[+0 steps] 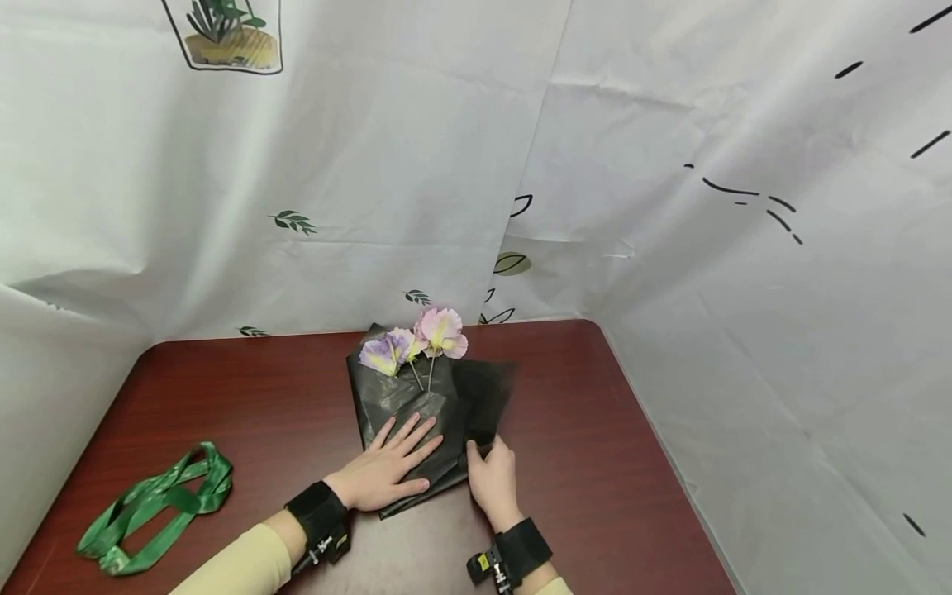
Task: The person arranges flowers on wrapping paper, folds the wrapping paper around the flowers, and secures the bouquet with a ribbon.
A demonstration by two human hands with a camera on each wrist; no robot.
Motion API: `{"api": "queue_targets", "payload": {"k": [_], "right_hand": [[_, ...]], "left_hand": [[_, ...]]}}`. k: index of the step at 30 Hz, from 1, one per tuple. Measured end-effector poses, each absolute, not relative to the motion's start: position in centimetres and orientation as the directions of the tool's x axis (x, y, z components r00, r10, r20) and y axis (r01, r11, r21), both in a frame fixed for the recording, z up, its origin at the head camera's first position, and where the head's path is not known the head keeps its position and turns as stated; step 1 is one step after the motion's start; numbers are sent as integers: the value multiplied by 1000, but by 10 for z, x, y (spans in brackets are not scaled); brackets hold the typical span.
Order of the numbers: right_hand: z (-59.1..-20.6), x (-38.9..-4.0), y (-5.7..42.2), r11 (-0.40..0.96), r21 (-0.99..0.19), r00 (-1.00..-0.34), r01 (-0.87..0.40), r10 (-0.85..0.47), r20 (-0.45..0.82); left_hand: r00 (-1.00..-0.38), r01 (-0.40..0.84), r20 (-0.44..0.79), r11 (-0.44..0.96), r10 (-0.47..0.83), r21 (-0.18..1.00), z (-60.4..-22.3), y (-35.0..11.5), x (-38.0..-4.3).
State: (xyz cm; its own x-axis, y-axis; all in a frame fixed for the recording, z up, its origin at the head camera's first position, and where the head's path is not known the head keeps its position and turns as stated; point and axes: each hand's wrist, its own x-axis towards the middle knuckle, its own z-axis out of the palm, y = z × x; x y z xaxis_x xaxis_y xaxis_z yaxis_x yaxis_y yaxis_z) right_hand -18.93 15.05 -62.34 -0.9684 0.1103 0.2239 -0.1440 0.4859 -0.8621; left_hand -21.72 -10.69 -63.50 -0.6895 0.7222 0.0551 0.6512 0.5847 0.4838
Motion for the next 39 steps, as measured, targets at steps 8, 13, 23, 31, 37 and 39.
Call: {"api": "queue_targets", "payload": {"k": [8, 13, 23, 31, 37, 39], "right_hand": [[-614, -183, 150, 410, -911, -987, -29, 132, 91], [-597, -179, 141, 434, -893, -985, -122, 60, 163], [-599, -185, 135, 564, -686, -886, -460, -239, 398], [-603, -182, 145, 680, -713, -974, -173, -10, 226], [-605, -182, 154, 649, -757, -990, -69, 51, 133], [-607, -183, 154, 642, -764, -992, -53, 54, 114]], "left_hand": [[-677, 686, 116, 566, 727, 457, -630, -100, -220], [-663, 710, 162, 546, 731, 444, -628, -97, -221], [-721, 638, 30, 646, 692, 419, -627, -94, -220], [-676, 679, 53, 593, 735, 434, -641, -97, -226], [-619, 718, 19, 555, 786, 421, -621, -90, -222], [-596, 734, 18, 536, 803, 417, -616, -90, -221]]}}
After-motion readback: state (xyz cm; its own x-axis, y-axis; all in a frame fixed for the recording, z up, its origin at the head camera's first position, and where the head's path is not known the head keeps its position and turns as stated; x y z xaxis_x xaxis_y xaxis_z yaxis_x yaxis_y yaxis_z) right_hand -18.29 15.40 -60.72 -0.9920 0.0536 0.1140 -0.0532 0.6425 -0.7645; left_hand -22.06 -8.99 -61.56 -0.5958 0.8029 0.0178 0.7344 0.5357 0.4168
